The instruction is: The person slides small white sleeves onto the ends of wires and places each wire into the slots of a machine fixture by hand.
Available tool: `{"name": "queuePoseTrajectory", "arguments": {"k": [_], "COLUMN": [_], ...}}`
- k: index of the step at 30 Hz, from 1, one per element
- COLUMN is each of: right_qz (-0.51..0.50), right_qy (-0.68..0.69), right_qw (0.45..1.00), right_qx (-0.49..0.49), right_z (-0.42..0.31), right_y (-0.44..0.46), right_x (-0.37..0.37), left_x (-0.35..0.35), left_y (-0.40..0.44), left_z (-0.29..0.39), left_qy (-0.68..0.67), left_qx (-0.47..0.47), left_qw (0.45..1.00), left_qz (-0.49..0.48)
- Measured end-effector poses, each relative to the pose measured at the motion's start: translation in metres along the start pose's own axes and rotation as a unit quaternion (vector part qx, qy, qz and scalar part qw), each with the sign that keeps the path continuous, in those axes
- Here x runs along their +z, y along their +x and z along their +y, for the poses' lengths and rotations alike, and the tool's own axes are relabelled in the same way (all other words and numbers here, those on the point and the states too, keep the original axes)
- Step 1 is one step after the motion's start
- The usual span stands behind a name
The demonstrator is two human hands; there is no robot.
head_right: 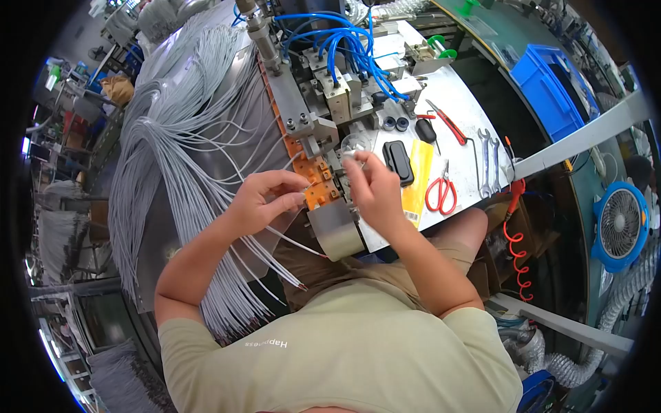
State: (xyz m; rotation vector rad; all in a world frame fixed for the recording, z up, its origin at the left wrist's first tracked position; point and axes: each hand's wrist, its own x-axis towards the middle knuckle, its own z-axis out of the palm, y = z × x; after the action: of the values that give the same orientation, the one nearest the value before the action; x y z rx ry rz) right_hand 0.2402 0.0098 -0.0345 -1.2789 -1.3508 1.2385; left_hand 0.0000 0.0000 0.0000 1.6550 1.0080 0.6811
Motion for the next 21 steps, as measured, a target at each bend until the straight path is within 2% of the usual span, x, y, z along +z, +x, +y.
{"name": "queuePoseTrajectory", "arguments": {"k": [2,3,6,11,14,19,21], "right_qz": [-0.005,0.002,-0.011,-0.023,-0.03,-0.033,-0.058], "right_qy": [-0.108,-0.076,-0.17,-0.143,-0.099,-0.116,-0.115], "right_qw": [0.98,0.982,0.914,0.925,0.96,0.959,0.968], "right_qx": [-0.169,-0.171,-0.369,-0.352,-0.262,-0.255,-0.217], "right_z": [-0.014,-0.01,-0.01,-0.004,-0.003,-0.005,-0.008], "right_y": [-0.024,-0.021,-0.02,-0.013,-0.017,-0.017,-0.017], "right_x": [0.0,0.017,0.016,0.024,0.025,0.028,0.027], "left_x": [0.004,-0.009,0.0,0.004,0.005,0.003,0.002], "left_y": [0.001,-0.003,0.003,0.0,0.001,0.001,0.0], "left_z": [-0.002,0.003,0.0,0.009,0.009,0.01,0.012], "left_qy": [-0.076,-0.08,-0.073,-0.03,0.001,0.03,0.044], "left_qx": [-0.014,-0.041,-0.02,-0.003,0.013,0.017,0.021], "left_qw": [0.997,0.996,0.997,0.999,1.0,0.999,0.999], "left_qz": [-0.004,-0.006,-0.003,0.03,0.027,0.019,0.016]}}
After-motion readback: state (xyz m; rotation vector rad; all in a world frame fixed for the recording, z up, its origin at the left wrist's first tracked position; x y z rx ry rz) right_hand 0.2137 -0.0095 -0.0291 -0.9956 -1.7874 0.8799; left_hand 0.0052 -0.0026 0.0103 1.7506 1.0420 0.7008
